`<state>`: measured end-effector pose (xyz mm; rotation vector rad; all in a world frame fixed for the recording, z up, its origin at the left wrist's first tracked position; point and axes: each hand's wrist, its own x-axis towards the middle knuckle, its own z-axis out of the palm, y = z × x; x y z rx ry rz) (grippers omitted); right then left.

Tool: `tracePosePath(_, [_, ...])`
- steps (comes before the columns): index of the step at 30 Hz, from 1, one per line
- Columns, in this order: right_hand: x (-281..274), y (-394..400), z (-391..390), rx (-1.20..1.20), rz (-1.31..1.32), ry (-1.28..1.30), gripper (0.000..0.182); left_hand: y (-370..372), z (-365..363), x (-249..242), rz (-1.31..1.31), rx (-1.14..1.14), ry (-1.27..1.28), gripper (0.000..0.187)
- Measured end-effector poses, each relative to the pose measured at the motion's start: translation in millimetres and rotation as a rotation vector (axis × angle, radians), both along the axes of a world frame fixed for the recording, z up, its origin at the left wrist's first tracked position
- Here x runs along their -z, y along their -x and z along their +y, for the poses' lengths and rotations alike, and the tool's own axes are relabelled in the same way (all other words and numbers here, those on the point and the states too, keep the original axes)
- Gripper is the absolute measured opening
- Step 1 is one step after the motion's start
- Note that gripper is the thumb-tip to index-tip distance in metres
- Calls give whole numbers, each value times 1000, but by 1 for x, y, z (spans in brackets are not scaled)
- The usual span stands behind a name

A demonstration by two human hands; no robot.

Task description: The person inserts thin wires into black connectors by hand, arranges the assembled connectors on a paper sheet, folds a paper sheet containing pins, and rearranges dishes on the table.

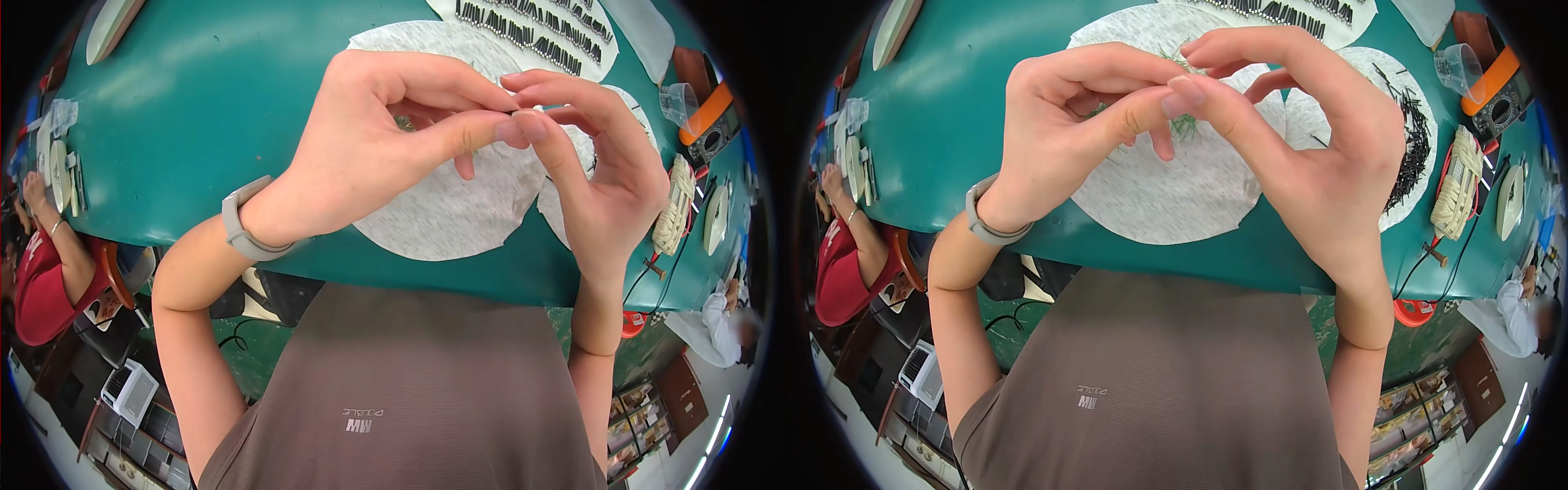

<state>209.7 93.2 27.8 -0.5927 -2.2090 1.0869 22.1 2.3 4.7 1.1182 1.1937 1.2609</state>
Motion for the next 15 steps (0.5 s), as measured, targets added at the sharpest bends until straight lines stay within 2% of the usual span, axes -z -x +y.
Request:
tracePosePath(6, [4, 0, -1, -19, -22, -224, 26, 5, 1, 1, -157, -1, 29, 18])
tracePosePath(13, [7, 1, -1, -18, -29, -258, 29, 4, 2, 3, -201, 0, 35, 19])
tracePosePath(15, [3, 1, -3, 2, -27, -164, 30, 5, 2, 2, -178, -5, 31, 20])
